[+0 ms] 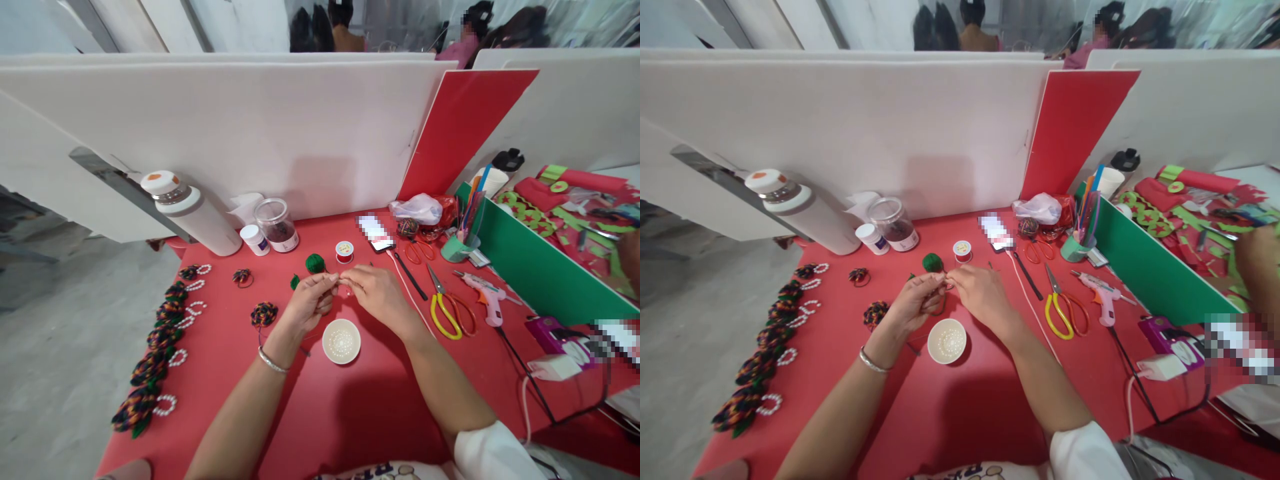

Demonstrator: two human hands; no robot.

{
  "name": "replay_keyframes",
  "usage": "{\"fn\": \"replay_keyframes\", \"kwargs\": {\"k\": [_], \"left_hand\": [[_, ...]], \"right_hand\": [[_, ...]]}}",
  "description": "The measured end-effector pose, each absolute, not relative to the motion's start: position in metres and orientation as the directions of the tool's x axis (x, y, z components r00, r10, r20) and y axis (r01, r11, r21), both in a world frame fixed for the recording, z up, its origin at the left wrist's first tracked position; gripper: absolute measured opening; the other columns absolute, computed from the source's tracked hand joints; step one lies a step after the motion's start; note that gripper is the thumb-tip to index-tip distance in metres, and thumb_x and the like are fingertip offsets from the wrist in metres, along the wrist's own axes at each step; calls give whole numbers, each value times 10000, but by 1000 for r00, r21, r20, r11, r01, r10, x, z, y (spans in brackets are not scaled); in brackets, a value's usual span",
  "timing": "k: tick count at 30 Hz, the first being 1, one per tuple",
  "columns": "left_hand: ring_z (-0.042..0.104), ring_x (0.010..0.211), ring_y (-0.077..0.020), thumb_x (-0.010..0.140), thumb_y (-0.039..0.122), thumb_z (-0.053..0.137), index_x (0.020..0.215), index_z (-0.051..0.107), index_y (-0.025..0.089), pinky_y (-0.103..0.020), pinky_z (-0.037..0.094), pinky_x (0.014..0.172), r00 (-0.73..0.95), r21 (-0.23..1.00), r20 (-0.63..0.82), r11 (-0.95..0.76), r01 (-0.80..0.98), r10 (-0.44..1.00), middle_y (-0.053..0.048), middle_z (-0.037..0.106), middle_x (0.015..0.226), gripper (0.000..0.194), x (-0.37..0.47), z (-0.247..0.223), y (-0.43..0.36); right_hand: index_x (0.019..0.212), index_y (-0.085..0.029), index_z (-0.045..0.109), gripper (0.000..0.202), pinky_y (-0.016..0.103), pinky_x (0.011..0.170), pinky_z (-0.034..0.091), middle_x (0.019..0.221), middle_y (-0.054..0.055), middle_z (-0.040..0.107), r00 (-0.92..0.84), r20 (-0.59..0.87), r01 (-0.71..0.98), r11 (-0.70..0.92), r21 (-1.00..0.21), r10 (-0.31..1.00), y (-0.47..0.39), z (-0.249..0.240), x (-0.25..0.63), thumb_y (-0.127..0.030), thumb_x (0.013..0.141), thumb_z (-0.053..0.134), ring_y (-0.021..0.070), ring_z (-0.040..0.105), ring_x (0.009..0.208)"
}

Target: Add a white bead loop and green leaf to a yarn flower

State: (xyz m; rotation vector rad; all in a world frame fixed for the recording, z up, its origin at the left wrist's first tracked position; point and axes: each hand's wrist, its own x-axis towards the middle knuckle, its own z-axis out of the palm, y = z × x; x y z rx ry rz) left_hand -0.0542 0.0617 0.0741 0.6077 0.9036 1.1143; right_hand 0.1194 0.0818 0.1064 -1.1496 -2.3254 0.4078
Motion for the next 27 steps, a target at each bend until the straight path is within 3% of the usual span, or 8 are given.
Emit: {"fn": "replay_keyframes", "kwargs": {"k": [7, 14, 17, 20, 23, 25, 27], "left_hand": [[257, 347, 3, 613, 488, 886, 715, 675, 97, -167, 159, 357, 120, 844, -306, 327, -425, 945, 41, 496, 498, 456, -53, 74, 61], [269, 343, -9, 538, 560, 895, 614, 626, 121, -172, 148, 359, -70, 912, -237, 197, -360, 969, 65, 430, 437, 521, -49, 80, 61], [256, 343, -7, 519, 533, 910, 624, 635, 123, -170, 139, 358, -92, 902, -252, 200, -384, 963, 76, 416, 425, 505, -49, 82, 63], [264, 336, -7, 511, 490, 927, 632, 649, 116, -168, 141, 354, -56, 895, -270, 229, -382, 961, 78, 411, 414, 481, -48, 82, 61], [275, 330, -6, 534, 448, 929, 658, 669, 106, -163, 164, 345, -12, 873, -299, 268, -408, 954, 66, 444, 430, 447, -48, 78, 60], [269, 330, -2, 590, 397, 914, 683, 666, 105, -153, 167, 336, 10, 831, -327, 292, -473, 945, 56, 476, 456, 394, -50, 74, 62], [258, 330, 1, 682, 331, 867, 709, 652, 104, -142, 163, 323, 36, 760, -358, 314, -569, 933, 49, 495, 485, 314, -52, 72, 64]], "right_hand": [[990, -220, 755, 177, 252, 673, 401, 889, 43, 733, -534, 299, 629, 608, -484, 791, 81, 105, 117, -178, 980, 583, 156, 650, 781], [900, -214, 742, 152, 270, 693, 428, 857, 32, 744, -503, 248, 645, 551, -530, 828, 79, 113, 119, -164, 928, 602, 156, 654, 750], [1005, -226, 736, 196, 277, 700, 464, 977, 36, 753, -464, 212, 617, 486, -619, 860, 79, 117, 124, -139, 863, 632, 145, 668, 728], [1246, -262, 660, 391, 267, 664, 514, 1185, 53, 716, -464, 126, 464, 362, -808, 877, 79, 115, 122, -189, 862, 652, 130, 689, 711], [1317, -263, 617, 434, 245, 563, 518, 1020, 37, 752, -492, -34, 329, 149, -933, 870, 81, 108, 116, -271, 885, 663, 136, 696, 638], [1214, -223, 674, 324, 235, 530, 501, 837, 23, 747, -472, -85, 321, 81, -944, 877, 83, 104, 113, -302, 900, 656, 147, 693, 604], [1020, -196, 725, 175, 234, 554, 491, 725, 15, 722, -440, -52, 360, 123, -925, 896, 85, 103, 113, -305, 926, 624, 151, 689, 610]]}}
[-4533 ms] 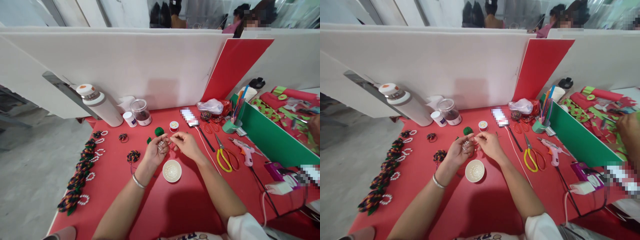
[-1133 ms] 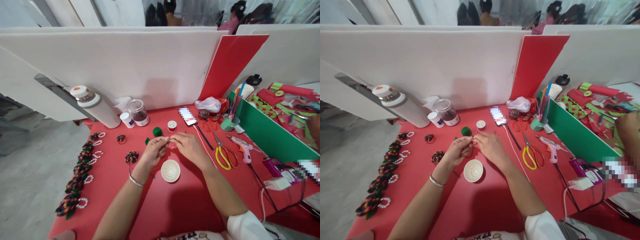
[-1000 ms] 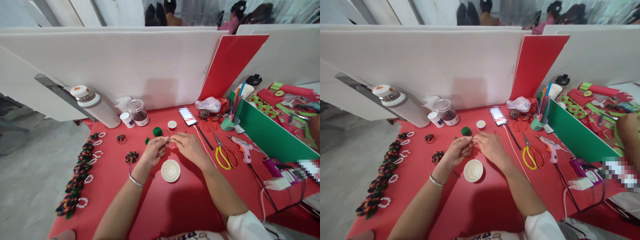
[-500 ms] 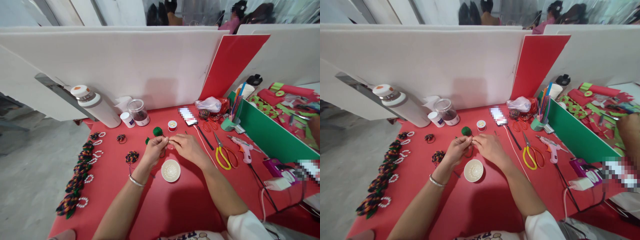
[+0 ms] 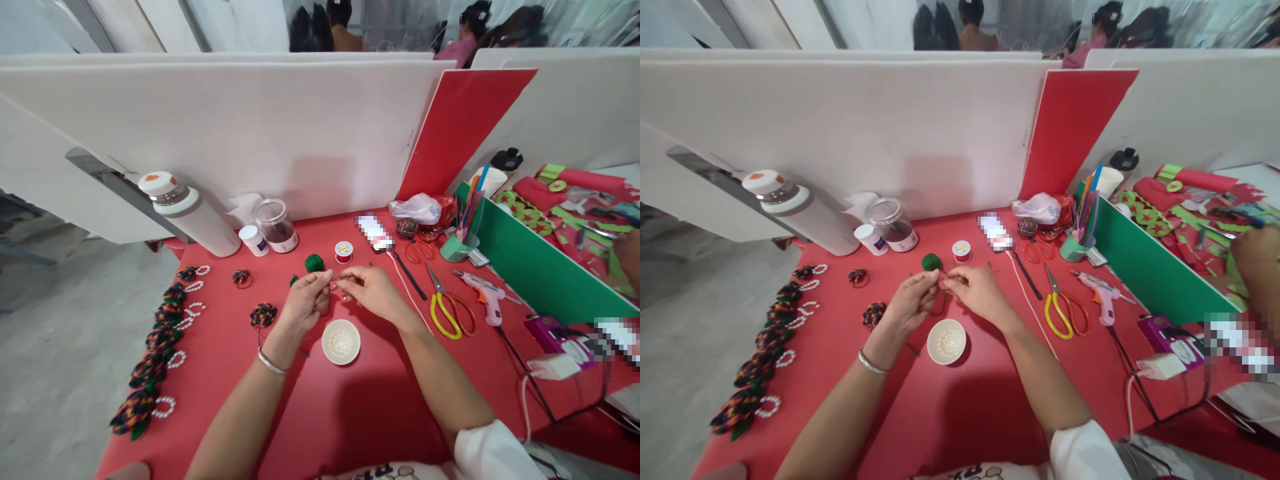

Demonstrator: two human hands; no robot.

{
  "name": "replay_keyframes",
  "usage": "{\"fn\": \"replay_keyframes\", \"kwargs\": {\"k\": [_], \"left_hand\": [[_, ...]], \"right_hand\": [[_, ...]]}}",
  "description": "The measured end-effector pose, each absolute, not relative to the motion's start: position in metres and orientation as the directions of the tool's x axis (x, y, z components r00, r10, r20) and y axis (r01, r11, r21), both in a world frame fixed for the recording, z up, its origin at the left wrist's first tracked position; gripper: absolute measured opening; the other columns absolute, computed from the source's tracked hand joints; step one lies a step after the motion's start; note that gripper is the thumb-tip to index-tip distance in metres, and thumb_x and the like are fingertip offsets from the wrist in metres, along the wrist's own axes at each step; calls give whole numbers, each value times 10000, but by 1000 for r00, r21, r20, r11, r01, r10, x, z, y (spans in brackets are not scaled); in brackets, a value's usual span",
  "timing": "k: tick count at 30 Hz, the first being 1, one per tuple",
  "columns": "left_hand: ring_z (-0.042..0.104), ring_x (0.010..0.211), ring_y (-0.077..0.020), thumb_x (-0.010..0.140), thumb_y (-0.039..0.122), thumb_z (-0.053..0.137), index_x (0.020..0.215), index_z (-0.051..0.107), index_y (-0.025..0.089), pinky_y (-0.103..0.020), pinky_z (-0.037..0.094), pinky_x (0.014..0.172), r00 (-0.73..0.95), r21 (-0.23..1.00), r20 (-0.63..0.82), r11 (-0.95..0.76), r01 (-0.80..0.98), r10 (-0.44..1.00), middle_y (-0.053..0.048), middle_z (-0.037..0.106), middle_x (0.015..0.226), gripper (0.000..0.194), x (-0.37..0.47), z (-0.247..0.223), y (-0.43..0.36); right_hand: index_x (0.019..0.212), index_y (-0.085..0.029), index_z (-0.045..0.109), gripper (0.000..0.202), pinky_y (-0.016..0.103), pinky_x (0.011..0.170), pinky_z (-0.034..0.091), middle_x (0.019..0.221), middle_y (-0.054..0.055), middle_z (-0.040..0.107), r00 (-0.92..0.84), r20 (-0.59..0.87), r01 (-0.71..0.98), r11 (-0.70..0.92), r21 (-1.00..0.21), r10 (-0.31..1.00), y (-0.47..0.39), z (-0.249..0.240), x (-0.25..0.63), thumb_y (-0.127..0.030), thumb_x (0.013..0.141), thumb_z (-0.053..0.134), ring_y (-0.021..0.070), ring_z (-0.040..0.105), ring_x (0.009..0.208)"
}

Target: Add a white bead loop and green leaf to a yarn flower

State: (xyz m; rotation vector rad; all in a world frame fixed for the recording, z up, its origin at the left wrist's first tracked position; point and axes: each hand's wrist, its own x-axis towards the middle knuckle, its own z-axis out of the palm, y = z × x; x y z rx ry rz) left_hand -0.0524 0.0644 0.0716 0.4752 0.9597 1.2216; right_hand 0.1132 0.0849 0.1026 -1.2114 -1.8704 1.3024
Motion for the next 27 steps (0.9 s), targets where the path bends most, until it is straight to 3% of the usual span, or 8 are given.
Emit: {"fn": "replay_keyframes", "kwargs": {"k": [3, 7, 9, 13, 19, 23, 27], "left_hand": [[311, 352, -10, 850, 217, 705, 770, 637, 95, -127, 199, 311, 104, 587, -438, 371, -719, 893, 24, 529, 560, 161, -55, 70, 70], [532, 504, -65, 917, 45, 494, 823, 618, 87, -134, 429, 436, 179, 418, -544, 450, -789, 820, -44, 591, 682, 162, -55, 72, 74], [575, 563, -74, 899, -8, 465, 843, 621, 81, -141, 482, 504, 183, 425, -523, 441, -791, 832, -59, 608, 726, 188, -54, 73, 74], [566, 564, -59, 873, -18, 504, 855, 629, 78, -118, 462, 491, 202, 482, -439, 419, -770, 875, -49, 606, 741, 159, -53, 72, 72], [449, 466, -31, 883, 107, 603, 832, 625, 97, -103, 347, 380, 151, 583, -396, 375, -720, 906, -12, 590, 680, 56, -55, 67, 71], [379, 424, -22, 853, 212, 691, 820, 615, 113, -118, 287, 350, 125, 670, -357, 347, -657, 926, -4, 613, 690, 129, -55, 67, 69], [318, 399, -11, 847, 319, 718, 918, 661, 99, -122, 234, 332, 179, 656, -344, 373, -656, 922, 4, 608, 687, 238, -57, 66, 68]], "right_hand": [[825, -190, 713, 176, 241, 635, 471, 697, 15, 716, -416, 72, 464, 280, -840, 906, 87, 103, 115, -260, 942, 602, 145, 673, 651], [807, -190, 697, 146, 255, 679, 434, 761, 26, 732, -388, 185, 577, 395, -716, 903, 88, 104, 116, -221, 931, 626, 151, 650, 707], [820, -192, 691, 129, 256, 677, 424, 774, 24, 732, -385, 207, 582, 411, -701, 899, 88, 104, 115, -216, 929, 629, 150, 641, 709], [797, -192, 676, 153, 248, 644, 410, 762, 17, 723, -387, 202, 569, 405, -715, 900, 87, 104, 115, -216, 933, 611, 136, 623, 673], [776, -194, 666, 151, 239, 625, 392, 716, -3, 694, -394, 222, 551, 422, -720, 892, 86, 105, 117, -190, 915, 608, 118, 592, 631], [783, -192, 666, 149, 242, 647, 393, 731, 0, 696, -408, 232, 560, 443, -700, 883, 85, 106, 118, -199, 920, 610, 124, 597, 667], [786, -195, 671, 140, 241, 652, 391, 752, 0, 706, -416, 235, 555, 450, -699, 878, 82, 110, 119, -174, 909, 608, 122, 592, 666]]}}
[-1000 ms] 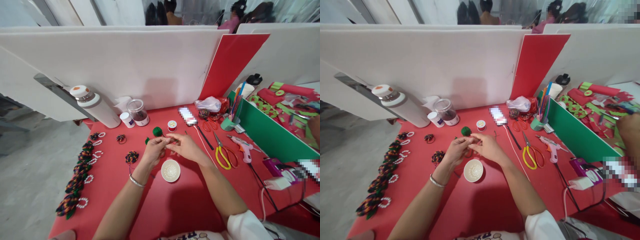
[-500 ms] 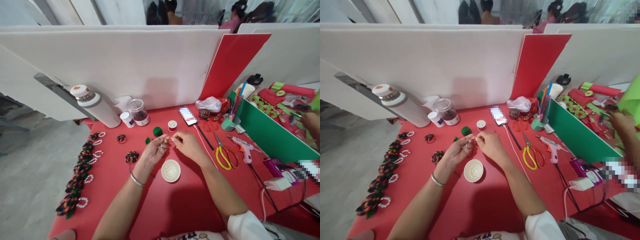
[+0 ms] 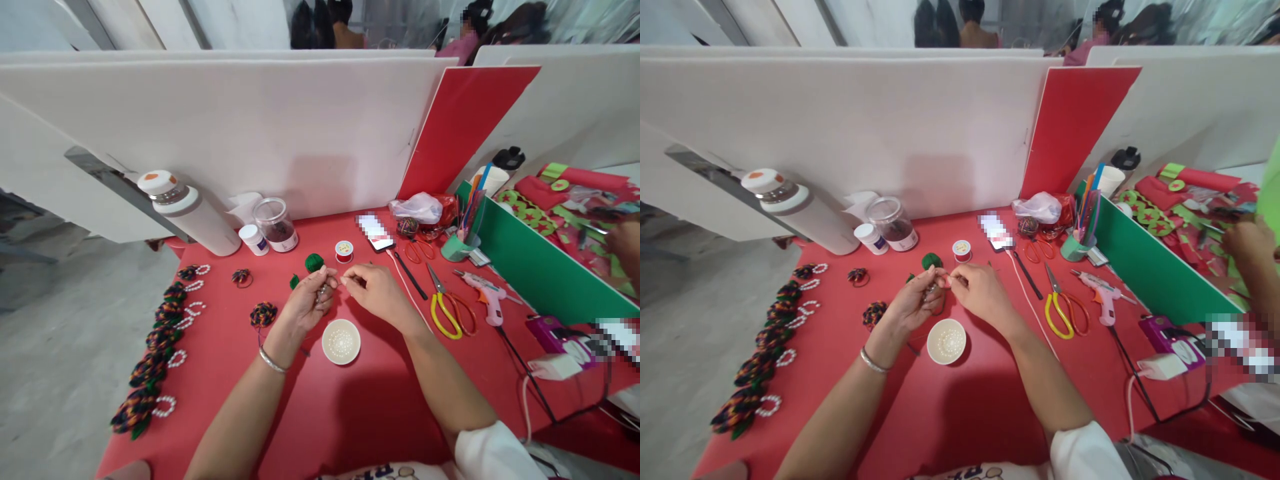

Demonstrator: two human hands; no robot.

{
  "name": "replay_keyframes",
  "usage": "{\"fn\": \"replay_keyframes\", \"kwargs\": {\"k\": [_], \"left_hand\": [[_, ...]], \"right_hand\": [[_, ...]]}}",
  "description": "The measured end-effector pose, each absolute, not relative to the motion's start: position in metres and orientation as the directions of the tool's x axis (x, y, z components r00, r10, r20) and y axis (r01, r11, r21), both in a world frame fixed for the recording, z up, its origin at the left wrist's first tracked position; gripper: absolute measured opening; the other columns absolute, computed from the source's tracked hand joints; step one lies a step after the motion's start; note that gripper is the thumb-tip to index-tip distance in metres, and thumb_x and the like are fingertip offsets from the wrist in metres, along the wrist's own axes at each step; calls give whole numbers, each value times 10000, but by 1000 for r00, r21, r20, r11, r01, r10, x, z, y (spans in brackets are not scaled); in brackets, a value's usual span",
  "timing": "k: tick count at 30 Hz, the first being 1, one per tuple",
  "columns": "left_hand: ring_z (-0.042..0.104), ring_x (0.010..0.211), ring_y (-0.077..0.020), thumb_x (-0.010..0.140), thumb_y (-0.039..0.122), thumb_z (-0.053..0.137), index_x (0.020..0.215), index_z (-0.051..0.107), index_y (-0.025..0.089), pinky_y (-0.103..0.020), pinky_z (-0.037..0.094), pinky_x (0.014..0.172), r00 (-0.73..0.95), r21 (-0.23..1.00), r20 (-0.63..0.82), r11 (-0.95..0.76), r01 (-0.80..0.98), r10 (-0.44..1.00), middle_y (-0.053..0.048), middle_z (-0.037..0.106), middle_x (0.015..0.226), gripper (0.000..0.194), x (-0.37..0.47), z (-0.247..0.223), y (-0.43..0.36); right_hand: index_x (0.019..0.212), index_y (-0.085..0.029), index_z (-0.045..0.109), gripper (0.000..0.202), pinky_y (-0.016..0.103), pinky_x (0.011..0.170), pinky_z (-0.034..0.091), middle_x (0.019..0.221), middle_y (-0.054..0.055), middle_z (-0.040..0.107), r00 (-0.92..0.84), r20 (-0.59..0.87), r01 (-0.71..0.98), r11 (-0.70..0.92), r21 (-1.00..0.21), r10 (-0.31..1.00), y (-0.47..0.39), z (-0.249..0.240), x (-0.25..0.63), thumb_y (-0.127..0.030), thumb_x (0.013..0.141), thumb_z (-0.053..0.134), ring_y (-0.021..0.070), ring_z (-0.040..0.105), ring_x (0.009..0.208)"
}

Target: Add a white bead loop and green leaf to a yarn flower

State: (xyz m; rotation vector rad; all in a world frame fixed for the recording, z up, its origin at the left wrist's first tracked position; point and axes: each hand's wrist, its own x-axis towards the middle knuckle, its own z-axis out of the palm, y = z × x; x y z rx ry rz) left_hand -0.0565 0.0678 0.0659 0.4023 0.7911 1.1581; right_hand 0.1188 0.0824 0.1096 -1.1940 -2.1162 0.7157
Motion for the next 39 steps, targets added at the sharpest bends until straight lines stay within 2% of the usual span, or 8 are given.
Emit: {"fn": "replay_keyframes", "kwargs": {"k": [6, 9, 12, 17, 25, 39], "left_hand": [[328, 425, -4, 807, 140, 712, 993, 690, 75, -118, 230, 341, 248, 597, -344, 414, -687, 906, -7, 606, 723, 199, -59, 67, 69], [296, 410, 4, 779, 108, 732, 958, 681, 98, -115, 206, 333, 221, 599, -353, 401, -693, 909, 5, 604, 730, 186, -58, 71, 68], [264, 404, 9, 778, 146, 762, 862, 652, 111, -112, 193, 331, 210, 626, -323, 375, -684, 923, 22, 581, 709, 143, -58, 72, 67], [287, 419, 4, 807, 253, 779, 809, 620, 112, -110, 206, 338, 260, 618, -294, 390, -683, 920, 14, 580, 697, 212, -59, 67, 67], [340, 428, -4, 835, 244, 762, 827, 624, 112, -106, 218, 330, 281, 491, -393, 458, -741, 876, 23, 548, 665, 192, -58, 70, 66], [346, 429, 3, 754, 240, 827, 822, 636, 106, -101, 227, 336, 279, 541, -356, 440, -717, 892, 30, 550, 668, 243, -58, 69, 65]], "right_hand": [[784, -196, 675, 136, 243, 641, 392, 731, 2, 704, -412, 245, 549, 454, -702, 878, 80, 113, 117, -188, 904, 612, 125, 584, 647], [766, -194, 667, 154, 244, 633, 392, 715, 2, 698, -412, 240, 556, 451, -698, 879, 80, 114, 117, -197, 908, 609, 121, 568, 620], [752, -195, 659, 162, 246, 641, 398, 722, 6, 702, -408, 236, 564, 447, -694, 882, 80, 115, 117, -183, 904, 607, 124, 574, 626], [771, -204, 657, 145, 244, 657, 402, 742, 0, 704, -406, 262, 547, 462, -698, 876, 78, 114, 117, -182, 905, 605, 128, 593, 664], [780, -205, 655, 145, 243, 650, 401, 732, -2, 682, -396, 294, 541, 480, -690, 870, 77, 113, 116, -192, 912, 596, 130, 575, 662], [764, -202, 651, 147, 248, 656, 401, 724, -1, 684, -389, 284, 556, 470, -686, 876, 78, 113, 116, -185, 902, 604, 130, 577, 655]]}}
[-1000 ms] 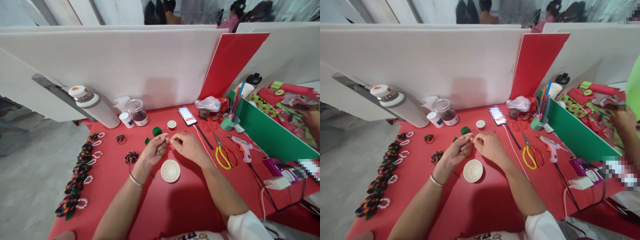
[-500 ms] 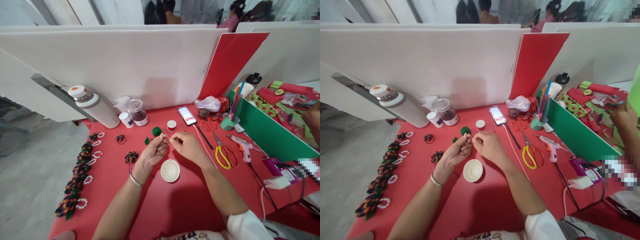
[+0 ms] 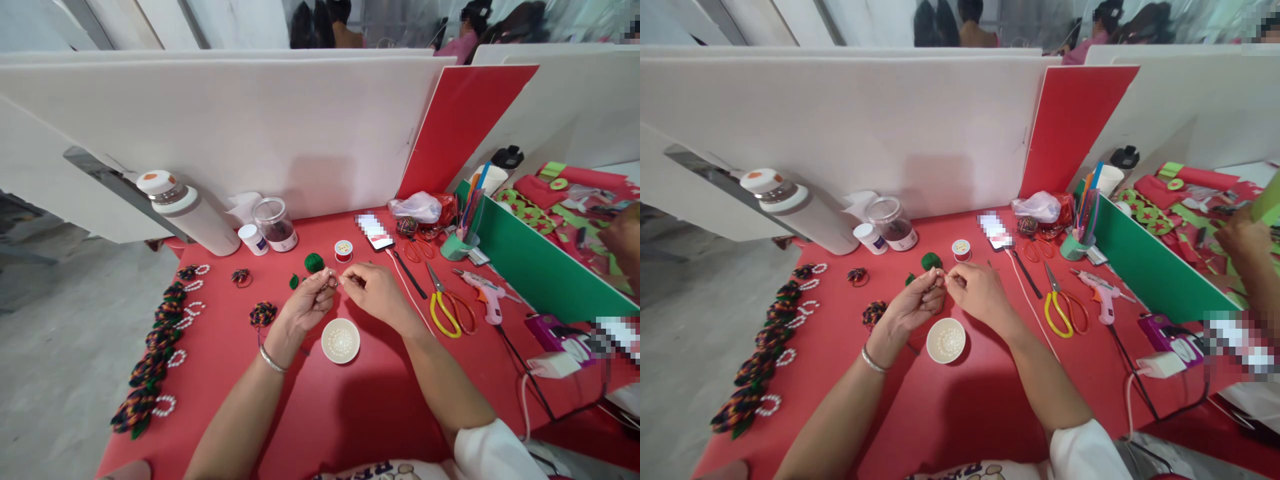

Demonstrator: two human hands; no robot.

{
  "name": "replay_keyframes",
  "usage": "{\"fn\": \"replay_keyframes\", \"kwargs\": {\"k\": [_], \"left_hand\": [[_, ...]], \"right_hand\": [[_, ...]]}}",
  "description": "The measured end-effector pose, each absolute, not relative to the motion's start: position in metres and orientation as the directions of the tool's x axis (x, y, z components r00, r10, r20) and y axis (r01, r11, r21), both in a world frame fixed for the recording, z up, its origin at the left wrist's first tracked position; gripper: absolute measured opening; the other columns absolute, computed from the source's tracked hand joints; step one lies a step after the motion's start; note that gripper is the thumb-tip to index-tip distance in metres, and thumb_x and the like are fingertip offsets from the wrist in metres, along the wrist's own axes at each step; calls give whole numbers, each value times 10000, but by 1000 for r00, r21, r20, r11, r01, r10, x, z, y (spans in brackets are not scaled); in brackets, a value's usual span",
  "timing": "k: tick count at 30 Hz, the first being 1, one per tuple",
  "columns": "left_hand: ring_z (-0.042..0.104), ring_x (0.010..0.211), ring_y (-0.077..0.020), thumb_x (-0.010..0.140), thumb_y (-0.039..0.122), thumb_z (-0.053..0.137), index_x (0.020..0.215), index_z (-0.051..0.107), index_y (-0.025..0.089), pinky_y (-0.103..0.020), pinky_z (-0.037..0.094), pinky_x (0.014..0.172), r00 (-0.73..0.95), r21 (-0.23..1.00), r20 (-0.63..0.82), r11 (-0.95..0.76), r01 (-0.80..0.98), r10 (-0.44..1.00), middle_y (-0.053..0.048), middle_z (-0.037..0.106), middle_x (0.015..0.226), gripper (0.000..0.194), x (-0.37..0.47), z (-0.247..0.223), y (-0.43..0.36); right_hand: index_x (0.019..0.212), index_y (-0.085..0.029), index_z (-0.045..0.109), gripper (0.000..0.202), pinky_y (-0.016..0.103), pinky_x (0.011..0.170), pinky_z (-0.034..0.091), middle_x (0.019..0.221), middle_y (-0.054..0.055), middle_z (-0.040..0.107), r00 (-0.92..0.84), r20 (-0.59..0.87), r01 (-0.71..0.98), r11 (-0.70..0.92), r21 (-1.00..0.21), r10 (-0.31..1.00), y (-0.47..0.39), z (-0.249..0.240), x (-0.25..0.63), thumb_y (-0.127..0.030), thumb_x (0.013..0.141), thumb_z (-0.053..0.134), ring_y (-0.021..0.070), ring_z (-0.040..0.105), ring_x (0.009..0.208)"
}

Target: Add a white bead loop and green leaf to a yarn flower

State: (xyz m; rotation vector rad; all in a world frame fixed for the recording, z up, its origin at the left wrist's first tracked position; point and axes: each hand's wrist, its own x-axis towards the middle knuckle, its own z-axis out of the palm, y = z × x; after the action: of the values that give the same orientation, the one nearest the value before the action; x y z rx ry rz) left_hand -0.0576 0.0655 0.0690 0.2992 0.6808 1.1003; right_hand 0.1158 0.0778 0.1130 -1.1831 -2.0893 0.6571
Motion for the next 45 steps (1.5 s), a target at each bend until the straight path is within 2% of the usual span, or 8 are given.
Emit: {"fn": "replay_keyframes", "kwargs": {"k": [8, 13, 21, 45], "left_hand": [[338, 425, 8, 705, 228, 852, 782, 624, 107, -103, 218, 346, 261, 600, -356, 434, -672, 897, 29, 558, 672, 269, -54, 73, 64], [329, 416, 13, 715, 245, 845, 823, 645, 97, -104, 213, 343, 223, 633, -356, 410, -657, 907, 27, 566, 672, 271, -54, 70, 64], [335, 411, 10, 717, 255, 842, 824, 639, 95, -109, 223, 341, 218, 636, -364, 413, -652, 905, 29, 564, 663, 280, -55, 68, 65], [316, 404, 13, 731, 274, 826, 822, 635, 98, -106, 195, 339, 243, 619, -371, 434, -654, 896, 30, 558, 659, 275, -55, 71, 65]], "right_hand": [[768, -208, 645, 165, 248, 667, 400, 754, 7, 703, -383, 290, 574, 472, -670, 877, 79, 110, 114, -230, 926, 604, 139, 607, 693], [732, -201, 632, 146, 245, 644, 374, 741, 6, 693, -414, 306, 598, 510, -619, 857, 78, 107, 113, -155, 869, 614, 131, 572, 657], [729, -198, 637, 152, 245, 631, 348, 680, -15, 640, -432, 290, 584, 509, -632, 854, 79, 107, 117, -178, 876, 602, 111, 498, 596], [761, -200, 664, 139, 242, 634, 347, 720, -9, 661, -459, 257, 569, 504, -650, 850, 79, 109, 118, -178, 885, 605, 109, 517, 614]]}}
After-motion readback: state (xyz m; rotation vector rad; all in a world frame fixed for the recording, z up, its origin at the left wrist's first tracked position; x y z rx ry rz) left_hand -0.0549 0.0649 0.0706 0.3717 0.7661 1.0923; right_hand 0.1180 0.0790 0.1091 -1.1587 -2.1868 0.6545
